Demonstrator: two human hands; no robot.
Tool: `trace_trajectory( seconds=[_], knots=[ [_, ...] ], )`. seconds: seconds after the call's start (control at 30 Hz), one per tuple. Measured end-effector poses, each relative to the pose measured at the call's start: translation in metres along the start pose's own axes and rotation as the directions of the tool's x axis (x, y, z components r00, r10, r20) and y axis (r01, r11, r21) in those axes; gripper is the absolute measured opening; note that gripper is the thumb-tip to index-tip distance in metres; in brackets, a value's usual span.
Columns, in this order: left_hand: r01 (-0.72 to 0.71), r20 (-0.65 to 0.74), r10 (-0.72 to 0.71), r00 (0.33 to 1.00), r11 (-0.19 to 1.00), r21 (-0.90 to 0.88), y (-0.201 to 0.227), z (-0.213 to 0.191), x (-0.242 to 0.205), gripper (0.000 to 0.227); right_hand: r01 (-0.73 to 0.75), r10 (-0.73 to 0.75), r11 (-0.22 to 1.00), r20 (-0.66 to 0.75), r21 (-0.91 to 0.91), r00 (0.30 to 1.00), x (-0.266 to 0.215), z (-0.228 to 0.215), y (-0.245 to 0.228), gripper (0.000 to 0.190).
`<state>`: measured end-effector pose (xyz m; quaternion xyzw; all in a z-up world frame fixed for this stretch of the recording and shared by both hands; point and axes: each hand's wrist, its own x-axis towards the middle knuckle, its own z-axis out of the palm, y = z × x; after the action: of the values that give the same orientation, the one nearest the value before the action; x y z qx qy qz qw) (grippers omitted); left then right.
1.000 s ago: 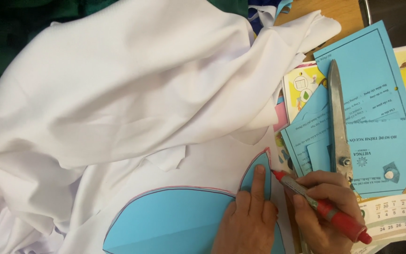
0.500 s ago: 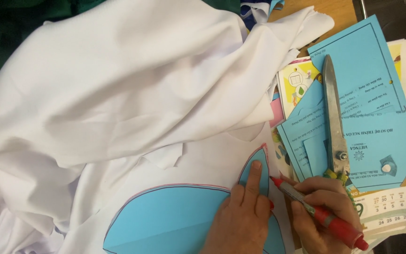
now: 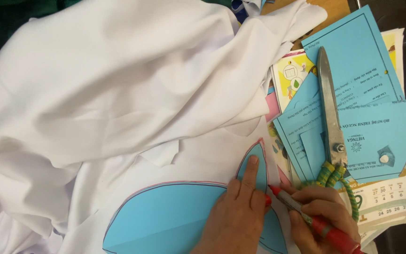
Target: The person traces the outline of a fish-shaped blue template onto a white cloth using a red marker, then begins cutting the cloth following the traced line with shears.
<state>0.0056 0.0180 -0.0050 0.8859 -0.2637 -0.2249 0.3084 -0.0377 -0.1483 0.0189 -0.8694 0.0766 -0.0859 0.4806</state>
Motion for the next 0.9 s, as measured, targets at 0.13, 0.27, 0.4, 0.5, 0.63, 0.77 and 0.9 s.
trace_trajectory(
  seconds=[0.13,0.27,0.4,0.5,0.63,0.77,0.9],
  knots=[
    [-0.009,0.052,0.009,0.999,1.0,-0.012,-0.002,-0.003,0.0,0.007,0.008,-0.009,0.998,0.017,0.065,1.0,-0.006,0.0,0.003,0.02],
    [-0.032,0.027,0.032,0.999,0.999,-0.01,-0.002,-0.006,-0.001,0.007,-0.055,0.053,0.994,0.017,0.097,0.998,-0.012,0.001,-0.004,0.017],
    [-0.022,0.053,0.024,0.998,0.999,-0.043,-0.001,-0.008,-0.001,0.007,-0.028,0.03,0.997,-0.025,0.076,0.999,-0.017,0.004,-0.008,0.018],
    [0.019,0.228,-0.017,0.974,1.0,-0.008,-0.003,-0.006,0.001,0.021,-0.082,0.088,0.99,-0.042,0.115,0.995,-0.019,0.007,-0.014,0.016],
    [-0.048,0.054,0.048,0.997,0.999,-0.01,-0.005,-0.009,-0.001,0.01,-0.137,0.145,0.984,-0.064,0.109,0.987,-0.023,0.006,-0.016,0.017],
    [0.011,0.152,0.006,0.988,0.994,-0.112,-0.004,-0.021,0.002,0.018,-0.12,0.126,0.986,-0.053,0.116,0.991,-0.023,0.006,-0.016,0.017],
    [-0.067,0.083,0.07,0.994,0.997,-0.032,-0.006,-0.016,-0.001,0.017,-0.13,0.134,0.987,-0.038,0.091,0.99,-0.022,0.004,-0.017,0.018]
  ],
)
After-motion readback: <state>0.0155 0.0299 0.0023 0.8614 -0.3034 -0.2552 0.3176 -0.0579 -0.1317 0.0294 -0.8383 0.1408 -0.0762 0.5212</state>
